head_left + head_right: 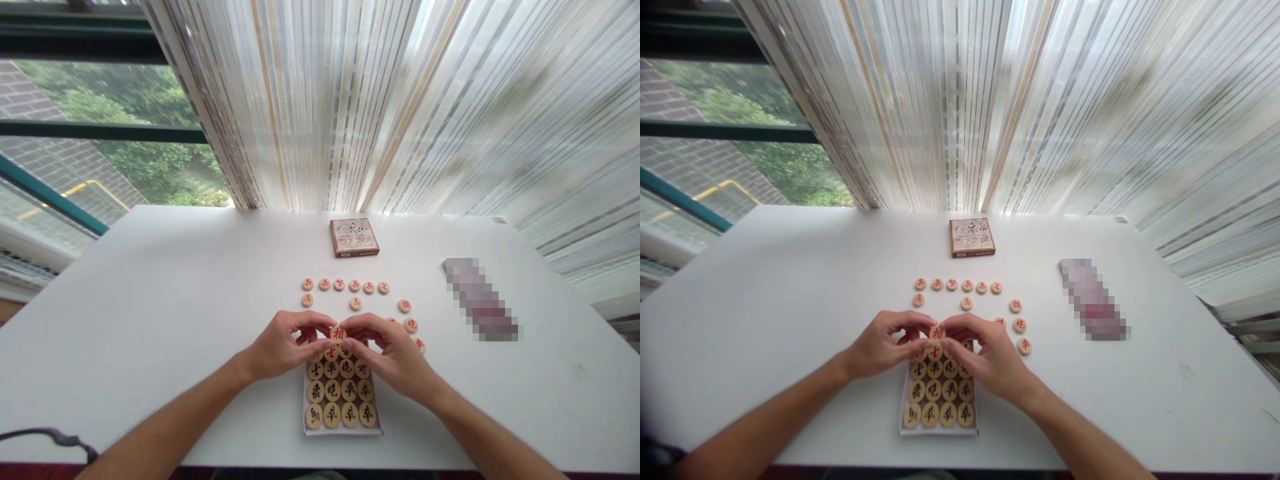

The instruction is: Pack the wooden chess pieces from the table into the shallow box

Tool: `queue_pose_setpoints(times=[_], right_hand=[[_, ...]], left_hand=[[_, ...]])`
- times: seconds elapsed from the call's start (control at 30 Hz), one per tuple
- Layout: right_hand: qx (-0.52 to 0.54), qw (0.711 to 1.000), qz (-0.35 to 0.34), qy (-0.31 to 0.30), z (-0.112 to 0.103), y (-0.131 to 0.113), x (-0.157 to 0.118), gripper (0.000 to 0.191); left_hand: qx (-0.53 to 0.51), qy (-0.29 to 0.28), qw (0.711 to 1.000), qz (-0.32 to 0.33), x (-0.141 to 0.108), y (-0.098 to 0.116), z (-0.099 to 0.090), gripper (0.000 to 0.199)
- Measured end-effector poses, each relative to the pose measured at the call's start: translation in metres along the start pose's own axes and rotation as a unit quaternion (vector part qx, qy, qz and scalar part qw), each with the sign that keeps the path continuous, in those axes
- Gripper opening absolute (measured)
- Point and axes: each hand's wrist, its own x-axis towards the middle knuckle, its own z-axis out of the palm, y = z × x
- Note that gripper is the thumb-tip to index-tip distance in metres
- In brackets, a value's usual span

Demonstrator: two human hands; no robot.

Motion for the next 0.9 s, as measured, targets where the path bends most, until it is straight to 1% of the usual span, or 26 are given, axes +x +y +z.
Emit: queue_pose_setpoints(times=[0.2,0.33,0.4,0.53,0.6,0.7,0.9], right_hand=[[0.035,0.999,0.024,-0.010,0.000,-0.003,0.000,0.018],[0.056,0.998,0.036,-0.008,0.002,-0.002,0.000,0.015],[0.064,0.997,0.039,-0.002,0.001,0.000,0.000,0.014],[0.068,0.997,0.034,0.024,-0.002,0.003,0.000,0.014],[0.064,0.997,0.028,0.033,-0.003,0.004,0.000,0.014],[0.053,0.998,0.015,0.038,-0.003,0.005,0.001,0.014],[0.030,0.999,0.002,0.044,-0.002,0.008,0.002,0.016]], left_hand=[[0.012,0.003,1.000,0.013,0.001,-0.001,0.001,0.025],[0.041,-0.010,0.998,0.042,0.002,0.000,-0.002,0.021],[0.077,-0.020,0.994,0.069,0.003,0.001,-0.005,0.024],[0.162,-0.059,0.978,0.116,0.004,0.001,-0.012,0.041],[0.186,-0.083,0.972,0.116,0.005,0.001,-0.013,0.042],[0.207,-0.112,0.966,0.107,0.005,0.002,-0.012,0.039],[0.238,-0.136,0.956,0.108,0.005,-0.001,-0.010,0.026]])
